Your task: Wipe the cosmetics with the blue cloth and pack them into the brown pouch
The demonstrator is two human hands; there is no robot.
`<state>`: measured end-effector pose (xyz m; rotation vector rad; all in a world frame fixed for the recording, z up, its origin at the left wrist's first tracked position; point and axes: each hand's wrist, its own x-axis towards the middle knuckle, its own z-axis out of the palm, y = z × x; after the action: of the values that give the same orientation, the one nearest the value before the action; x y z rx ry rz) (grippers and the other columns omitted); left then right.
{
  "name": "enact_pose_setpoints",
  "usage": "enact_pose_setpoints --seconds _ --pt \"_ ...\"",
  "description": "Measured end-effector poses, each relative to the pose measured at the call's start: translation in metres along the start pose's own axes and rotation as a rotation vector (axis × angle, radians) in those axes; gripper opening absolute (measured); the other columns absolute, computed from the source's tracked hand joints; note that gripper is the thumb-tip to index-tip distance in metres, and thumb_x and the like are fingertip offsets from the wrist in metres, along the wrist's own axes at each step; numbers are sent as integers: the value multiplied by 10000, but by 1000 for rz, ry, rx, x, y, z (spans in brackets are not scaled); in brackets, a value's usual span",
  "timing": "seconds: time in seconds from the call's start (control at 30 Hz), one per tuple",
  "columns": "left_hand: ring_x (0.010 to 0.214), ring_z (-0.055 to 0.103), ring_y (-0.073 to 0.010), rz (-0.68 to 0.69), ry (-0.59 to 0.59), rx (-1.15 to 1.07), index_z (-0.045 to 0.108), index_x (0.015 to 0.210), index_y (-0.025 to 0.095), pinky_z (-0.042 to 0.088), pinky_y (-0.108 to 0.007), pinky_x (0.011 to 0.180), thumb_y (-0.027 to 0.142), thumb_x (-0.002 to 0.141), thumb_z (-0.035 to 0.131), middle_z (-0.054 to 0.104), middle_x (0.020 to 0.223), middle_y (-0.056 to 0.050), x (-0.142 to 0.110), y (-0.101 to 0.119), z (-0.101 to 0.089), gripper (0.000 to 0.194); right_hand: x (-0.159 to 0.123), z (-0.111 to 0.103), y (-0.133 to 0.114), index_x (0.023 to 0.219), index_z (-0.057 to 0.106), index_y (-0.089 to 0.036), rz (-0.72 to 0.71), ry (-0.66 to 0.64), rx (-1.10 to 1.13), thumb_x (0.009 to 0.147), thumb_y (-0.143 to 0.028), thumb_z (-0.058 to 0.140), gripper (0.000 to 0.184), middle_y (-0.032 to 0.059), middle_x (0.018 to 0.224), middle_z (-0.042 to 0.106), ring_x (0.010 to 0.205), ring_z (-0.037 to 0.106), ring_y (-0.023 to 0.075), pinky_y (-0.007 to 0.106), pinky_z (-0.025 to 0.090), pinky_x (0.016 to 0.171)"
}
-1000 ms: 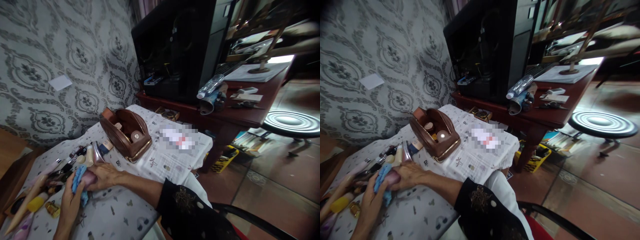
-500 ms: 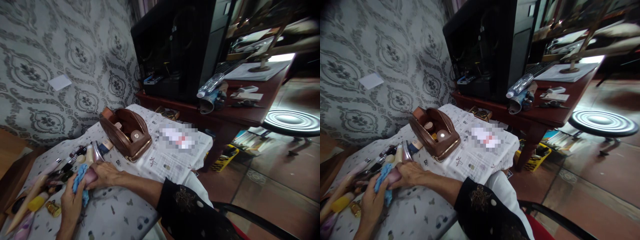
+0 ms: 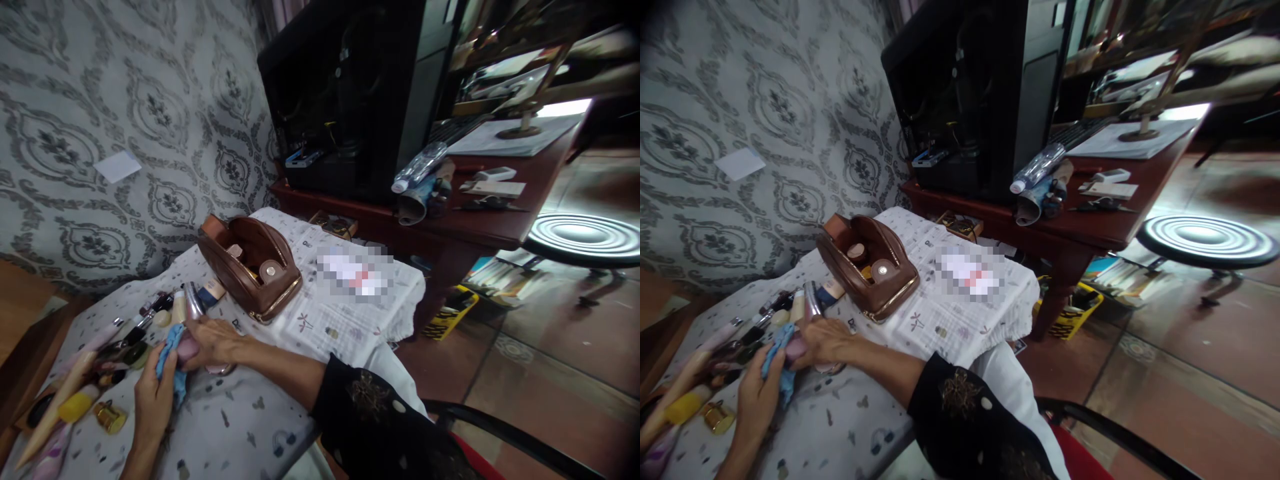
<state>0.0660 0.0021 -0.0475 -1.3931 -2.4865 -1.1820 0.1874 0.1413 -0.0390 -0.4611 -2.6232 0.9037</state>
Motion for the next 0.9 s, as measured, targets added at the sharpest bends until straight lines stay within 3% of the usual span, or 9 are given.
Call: enact_pose_setpoints --seconds 0.17,0.37,0.53,0.67,0.77,0.9 --pt "966 658 -255 16 -44 -49 641 1144 178 517 -318 816 656 848 493 714 1036 -75 10 20 0 581 5 -7 8 1153 628 -167 -7 6 99 641 -491 819 635 84 1036 727 939 698 264 307 562 728" --pt "912 666 -254 83 -128 -113 672 1104 161 535 -326 790 659 841 493 728 989 -81 32 32 16 591 -6 -19 21 1133 653 -187 212 58 340 636 -481 848 610 61 1055 716 955 680 247 320 543 790" --pt "1169 616 -276 42 -110 -255 656 1181 155 472 -380 1027 661 879 448 694 1206 -121 39 34 42 625 -12 -14 32 1118 645 -169 401 137 613 623 -518 851 640 51 1061 694 967 670 214 282 535 770" --pt "1336 513 -284 26 -103 -339 620 1271 155 368 -409 1155 688 885 429 618 1355 -143 35 29 51 685 -14 -15 31 1202 615 -164 484 133 695 641 -517 843 701 87 1174 678 1060 653 245 348 528 899" --pt "1392 459 -296 23 -148 -339 569 1337 171 329 -416 1188 673 852 524 566 1426 -137 32 22 48 699 -15 -20 28 1178 630 -177 495 108 686 661 -551 818 665 83 1158 686 1062 657 271 400 532 930" --pt "1334 524 -296 29 -239 -352 503 1382 209 414 -394 1131 603 743 714 567 1425 -117 31 19 46 780 -16 -19 30 1120 654 -169 464 145 705 719 -587 761 589 86 1112 694 1038 665 279 412 546 912"
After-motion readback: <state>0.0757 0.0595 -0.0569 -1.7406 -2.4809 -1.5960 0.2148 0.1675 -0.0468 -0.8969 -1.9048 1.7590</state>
